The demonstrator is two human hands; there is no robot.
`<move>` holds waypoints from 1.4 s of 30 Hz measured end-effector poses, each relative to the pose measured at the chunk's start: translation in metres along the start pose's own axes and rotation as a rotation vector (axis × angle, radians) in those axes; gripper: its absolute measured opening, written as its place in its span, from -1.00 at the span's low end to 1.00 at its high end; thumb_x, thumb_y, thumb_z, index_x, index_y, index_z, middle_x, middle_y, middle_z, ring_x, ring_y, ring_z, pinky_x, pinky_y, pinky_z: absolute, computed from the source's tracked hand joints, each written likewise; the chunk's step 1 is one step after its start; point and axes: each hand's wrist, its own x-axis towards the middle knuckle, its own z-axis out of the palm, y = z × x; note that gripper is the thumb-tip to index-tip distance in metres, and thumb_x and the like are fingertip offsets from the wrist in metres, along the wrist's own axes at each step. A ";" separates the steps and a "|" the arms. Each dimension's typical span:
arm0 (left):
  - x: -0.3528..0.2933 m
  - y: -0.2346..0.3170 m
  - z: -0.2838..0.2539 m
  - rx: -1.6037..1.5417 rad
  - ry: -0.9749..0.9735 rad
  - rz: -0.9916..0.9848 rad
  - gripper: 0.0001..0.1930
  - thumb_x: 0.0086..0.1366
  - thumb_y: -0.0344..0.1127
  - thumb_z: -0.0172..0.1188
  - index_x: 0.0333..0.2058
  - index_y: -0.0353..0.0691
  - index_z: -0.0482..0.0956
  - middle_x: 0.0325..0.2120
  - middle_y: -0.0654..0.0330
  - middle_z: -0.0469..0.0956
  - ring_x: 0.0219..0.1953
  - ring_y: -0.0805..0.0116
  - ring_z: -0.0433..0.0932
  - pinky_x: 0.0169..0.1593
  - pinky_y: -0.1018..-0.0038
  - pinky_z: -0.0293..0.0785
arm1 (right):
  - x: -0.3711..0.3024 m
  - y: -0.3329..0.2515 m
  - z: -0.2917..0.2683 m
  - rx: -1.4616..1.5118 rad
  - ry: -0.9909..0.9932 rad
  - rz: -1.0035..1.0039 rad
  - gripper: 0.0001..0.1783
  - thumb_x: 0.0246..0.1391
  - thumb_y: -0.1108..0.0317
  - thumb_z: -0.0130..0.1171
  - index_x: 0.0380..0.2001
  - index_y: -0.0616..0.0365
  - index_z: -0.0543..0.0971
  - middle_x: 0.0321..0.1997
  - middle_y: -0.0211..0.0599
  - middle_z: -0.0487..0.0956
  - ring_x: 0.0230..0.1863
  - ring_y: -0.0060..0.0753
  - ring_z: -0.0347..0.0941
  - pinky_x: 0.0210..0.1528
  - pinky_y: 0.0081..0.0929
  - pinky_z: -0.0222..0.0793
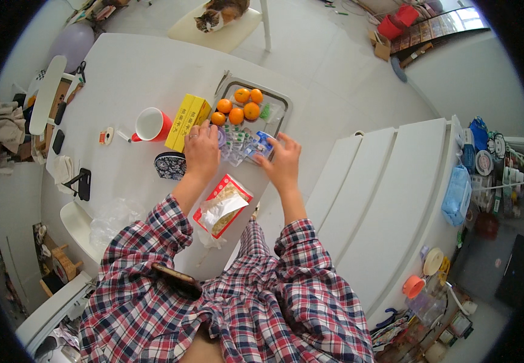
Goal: The person organizes items on a table, including placing small oranges into a tray and moving a yellow box. They then walk to the kitchen sink, fill a plastic tumbler with water, and scrub the inside of the tumbler with a brush before rinsing it.
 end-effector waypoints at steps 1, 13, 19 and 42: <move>-0.002 0.002 -0.004 -0.044 0.048 0.020 -0.44 -0.03 -0.35 0.34 0.01 -0.25 0.41 0.09 0.06 0.36 0.11 0.08 0.31 0.15 0.24 0.23 | 0.007 0.010 -0.001 0.011 0.053 -0.002 -0.55 -0.24 0.33 0.43 -0.17 0.11 0.60 0.00 -0.13 0.51 0.03 -0.05 0.34 0.11 -0.24 0.28; -0.042 -0.037 -0.034 -0.244 0.287 -0.151 -0.39 -0.02 -0.44 0.30 0.06 -0.39 0.34 0.13 -0.06 0.26 0.23 -0.08 0.18 0.25 0.12 0.16 | 0.107 0.056 0.036 -0.205 -0.118 0.070 -0.72 -0.16 0.28 0.37 -0.28 0.00 0.66 -0.22 -0.21 0.53 -0.04 -0.06 0.34 0.03 -0.28 0.33; -0.042 -0.042 -0.024 -0.273 0.249 -0.204 -0.33 0.00 -0.43 0.31 0.11 -0.43 0.26 0.13 -0.11 0.25 0.20 -0.11 0.21 0.22 0.12 0.22 | 0.085 0.048 0.016 -0.221 -0.183 -0.016 -0.80 -0.11 0.28 0.35 -0.33 -0.02 0.68 -0.23 -0.24 0.54 -0.03 -0.07 0.33 0.02 -0.29 0.34; -0.027 -0.038 -0.036 -0.414 0.549 -0.328 -0.40 0.00 -0.32 0.35 0.02 -0.30 0.32 -0.10 0.02 0.39 -0.02 0.00 0.38 0.00 0.19 0.38 | 0.076 -0.094 0.005 0.641 -0.222 0.138 -0.75 0.13 0.28 0.19 -0.22 0.24 0.59 -0.26 -0.24 0.60 -0.26 -0.42 0.56 -0.30 -0.51 0.50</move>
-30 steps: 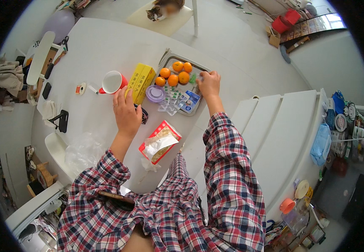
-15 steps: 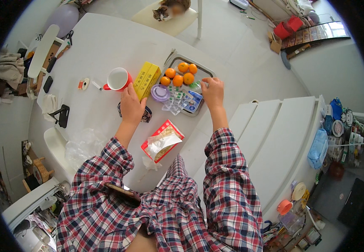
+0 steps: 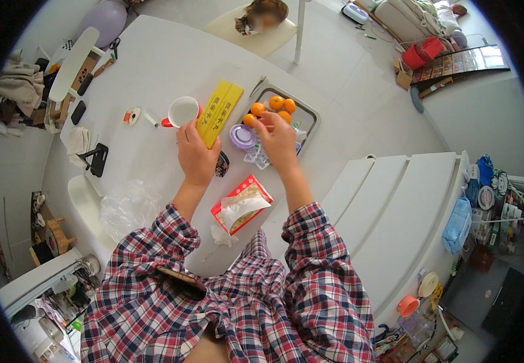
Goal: The person organizes items on a table, including placing small oranges into a tray and moving a yellow box. They then walk to the kitchen sink, fill a plastic tumbler with water, and scrub the inside of the tumbler with a brush before rinsing it.
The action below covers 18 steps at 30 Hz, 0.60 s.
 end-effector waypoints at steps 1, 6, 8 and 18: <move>0.003 0.010 -0.005 -0.052 0.012 0.019 -0.40 0.00 -0.33 0.35 0.01 -0.30 0.32 -0.11 0.02 0.40 -0.03 0.00 0.37 0.00 0.19 0.38 | -0.003 -0.018 0.008 0.131 -0.035 0.121 -0.71 0.16 0.25 0.17 -0.18 0.26 0.57 -0.24 -0.26 0.61 -0.25 -0.45 0.56 -0.29 -0.53 0.51; 0.024 0.032 -0.049 -0.147 0.130 0.072 -0.40 -0.06 -0.38 0.37 -0.02 -0.32 0.33 -0.13 -0.02 0.39 -0.07 -0.03 0.38 -0.01 0.18 0.35 | 0.001 -0.068 0.013 0.496 -0.153 0.269 -0.60 0.22 0.15 0.11 -0.09 0.31 0.53 -0.21 -0.30 0.60 -0.26 -0.52 0.55 -0.28 -0.60 0.51; 0.030 0.026 -0.077 -0.172 0.186 0.045 -0.42 -0.06 -0.39 0.37 -0.04 -0.33 0.34 -0.16 -0.01 0.40 -0.10 -0.02 0.39 -0.04 0.19 0.36 | 0.007 -0.070 0.008 0.468 -0.187 0.230 -0.59 0.22 0.14 0.11 -0.10 0.31 0.54 -0.21 -0.33 0.60 -0.26 -0.55 0.54 -0.28 -0.63 0.50; -0.029 -0.029 -0.175 -0.106 0.175 -0.133 -0.48 -0.03 -0.39 0.38 -0.09 -0.37 0.36 -0.21 0.00 0.42 -0.17 0.03 0.44 -0.10 0.24 0.39 | -0.028 0.010 0.110 -0.940 -0.458 -0.258 -0.59 -0.13 0.41 0.28 -0.16 0.22 0.45 -0.17 -0.07 0.56 -0.05 -0.05 0.43 -0.03 -0.20 0.40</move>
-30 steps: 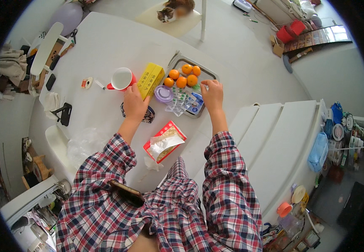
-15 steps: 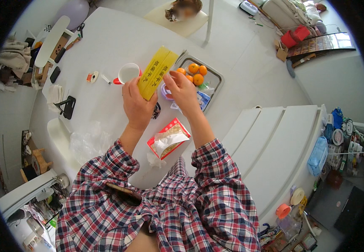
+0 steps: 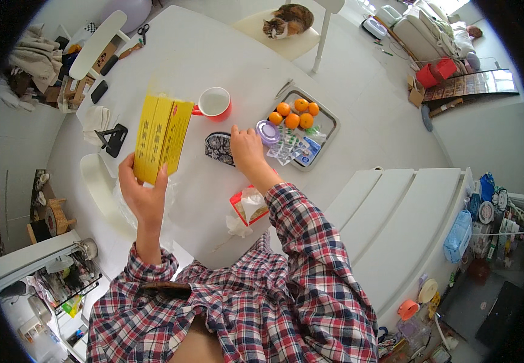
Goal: The person organizes items on a table, including placing small oranges into a tray and moving a yellow box. They then walk to the kitchen sink, fill a plastic tumbler with water, and scrub the inside of the tumbler with a brush before rinsing it.
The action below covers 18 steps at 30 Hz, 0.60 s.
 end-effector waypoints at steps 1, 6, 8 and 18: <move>-0.008 -0.004 -0.011 -0.003 -0.019 -0.042 -0.47 -0.02 -0.39 0.37 -0.08 -0.37 0.36 -0.20 0.01 0.41 -0.16 0.08 0.43 -0.10 0.27 0.41 | -0.005 -0.008 -0.001 -0.014 -0.042 -0.030 -0.76 -0.09 0.52 0.16 -0.27 0.20 0.49 -0.17 -0.12 0.53 -0.11 -0.07 0.43 -0.11 -0.18 0.43; -0.032 -0.005 -0.041 -0.047 -0.054 -0.215 -0.45 0.01 -0.41 0.36 -0.02 -0.35 0.34 -0.15 0.04 0.38 -0.14 0.20 0.43 -0.11 0.37 0.45 | -0.053 -0.032 -0.019 0.310 0.088 -0.094 -0.91 -0.09 0.49 0.21 -0.43 0.18 0.53 -0.23 -0.19 0.46 -0.21 -0.01 0.44 -0.18 -0.16 0.43; -0.035 -0.007 -0.046 -0.064 -0.076 -0.217 -0.45 0.01 -0.42 0.36 -0.02 -0.35 0.34 -0.15 0.04 0.37 -0.14 0.21 0.43 -0.12 0.38 0.45 | -0.068 -0.026 -0.038 0.459 0.113 0.046 -0.86 -0.09 0.46 0.25 -0.41 0.20 0.52 -0.23 -0.14 0.45 -0.20 0.01 0.44 -0.19 -0.16 0.42; -0.042 0.008 -0.035 -0.078 -0.183 -0.121 -0.48 0.00 -0.41 0.36 -0.06 -0.34 0.35 -0.17 0.03 0.39 -0.15 0.14 0.43 -0.10 0.31 0.40 | -0.087 0.156 -0.061 1.230 0.834 0.768 -0.78 0.08 0.30 0.26 -0.27 0.19 0.54 -0.31 -0.33 0.58 -0.44 -0.45 0.51 -0.40 -0.34 0.52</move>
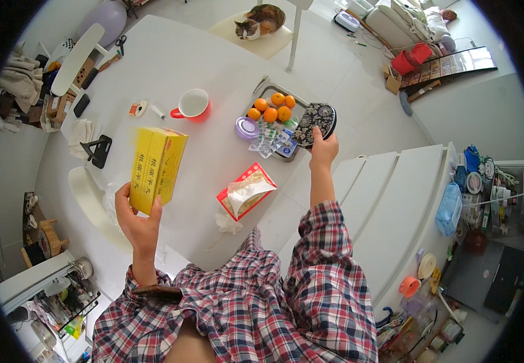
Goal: The person organizes items on a table, including placing small oranges into a tray and moving a yellow box. They then walk to the kitchen sink, fill a plastic tumbler with water, and scrub the inside of the tumbler with a brush before rinsing it.
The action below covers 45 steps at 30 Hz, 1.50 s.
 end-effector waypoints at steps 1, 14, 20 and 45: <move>-0.001 0.002 0.003 0.014 -0.026 -0.022 -0.47 -0.02 -0.40 0.36 -0.07 -0.33 0.35 -0.17 0.03 0.39 -0.15 0.11 0.43 -0.09 0.29 0.40 | 0.015 0.009 -0.004 0.036 -0.011 0.054 -0.77 0.09 0.31 0.26 -0.24 0.19 0.53 -0.29 -0.32 0.58 -0.39 -0.40 0.53 -0.36 -0.29 0.55; -0.009 0.000 0.027 0.098 -0.078 -0.027 -0.45 -0.08 -0.44 0.36 -0.08 -0.31 0.35 -0.15 0.02 0.40 -0.10 0.05 0.41 -0.02 0.22 0.36 | 0.071 0.069 -0.008 -0.303 -0.205 0.332 -0.50 0.01 -0.07 0.30 -0.40 0.22 0.50 -0.55 -0.26 0.53 -0.67 -0.45 0.41 -0.71 -0.50 0.29; -0.011 -0.010 0.042 0.104 -0.111 -0.016 -0.45 -0.08 -0.44 0.36 -0.07 -0.31 0.34 -0.15 0.01 0.41 -0.08 0.01 0.40 -0.01 0.21 0.36 | 0.080 0.058 -0.010 -0.636 -0.384 0.366 -0.33 -0.01 -0.33 0.16 -0.40 0.18 0.53 -0.64 -0.34 0.47 -0.73 -0.50 0.32 -0.74 -0.53 0.17; 0.013 0.084 0.059 -0.439 -0.590 0.334 -0.24 -0.03 -0.53 0.34 0.20 -0.23 0.25 0.08 0.04 0.38 0.13 0.10 0.39 0.10 0.23 0.42 | -0.193 -0.123 -0.070 -0.567 -0.466 -0.630 -0.40 -0.32 0.28 0.48 -0.14 0.18 0.48 -0.20 -0.17 0.53 -0.17 -0.11 0.51 -0.10 -0.32 0.48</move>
